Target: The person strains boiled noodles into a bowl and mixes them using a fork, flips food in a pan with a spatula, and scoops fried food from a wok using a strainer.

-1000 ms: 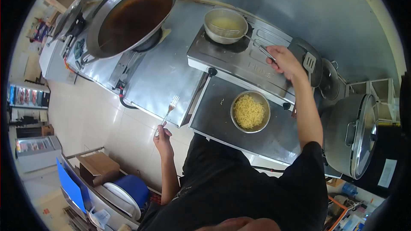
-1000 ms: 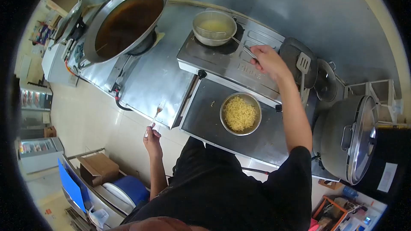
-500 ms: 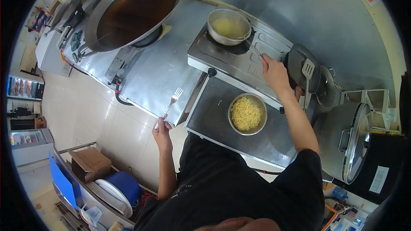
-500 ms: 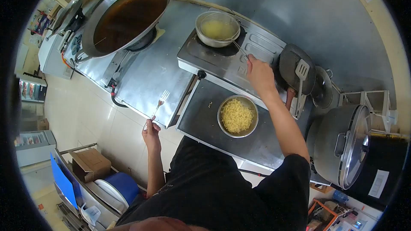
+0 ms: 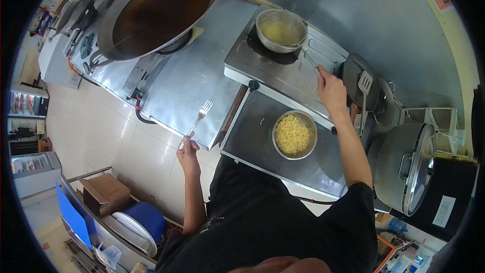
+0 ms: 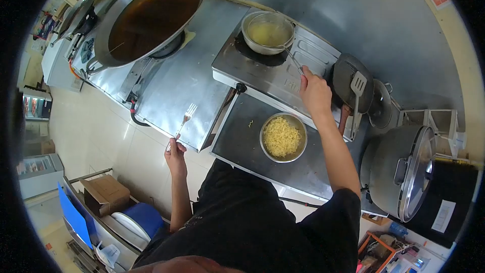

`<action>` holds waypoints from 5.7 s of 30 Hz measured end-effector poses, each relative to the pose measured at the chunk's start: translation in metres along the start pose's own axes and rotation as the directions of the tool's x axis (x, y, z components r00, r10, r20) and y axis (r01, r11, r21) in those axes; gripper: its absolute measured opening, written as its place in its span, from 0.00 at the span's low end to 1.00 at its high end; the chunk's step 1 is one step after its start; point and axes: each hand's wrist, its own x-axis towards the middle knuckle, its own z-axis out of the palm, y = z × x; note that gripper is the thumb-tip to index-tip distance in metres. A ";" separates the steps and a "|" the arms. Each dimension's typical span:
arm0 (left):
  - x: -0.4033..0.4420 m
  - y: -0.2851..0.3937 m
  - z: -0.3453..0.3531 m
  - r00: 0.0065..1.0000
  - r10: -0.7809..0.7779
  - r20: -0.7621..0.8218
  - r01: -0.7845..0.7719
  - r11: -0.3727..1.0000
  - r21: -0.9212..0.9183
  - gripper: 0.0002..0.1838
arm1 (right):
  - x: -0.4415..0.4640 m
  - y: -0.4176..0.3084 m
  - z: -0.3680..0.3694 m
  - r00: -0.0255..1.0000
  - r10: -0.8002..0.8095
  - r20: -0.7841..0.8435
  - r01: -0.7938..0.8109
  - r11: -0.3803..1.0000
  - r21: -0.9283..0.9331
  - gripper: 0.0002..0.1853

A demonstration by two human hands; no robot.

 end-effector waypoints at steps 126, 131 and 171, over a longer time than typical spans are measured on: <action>-0.074 -0.137 0.128 0.619 -0.528 0.582 0.323 0.846 0.424 0.04 | -0.241 0.050 0.104 0.999 -0.008 -0.044 0.035 0.738 0.674 0.12; -0.076 -0.141 0.124 0.675 -0.493 0.550 0.301 0.864 0.405 0.04 | -0.256 0.067 0.101 0.994 0.102 -0.043 -0.057 0.804 0.591 0.10; -0.071 -0.098 0.174 0.685 0.063 0.725 -0.351 0.902 0.252 0.16 | -0.145 0.197 0.004 0.886 0.453 -0.101 -0.440 0.889 0.125 0.20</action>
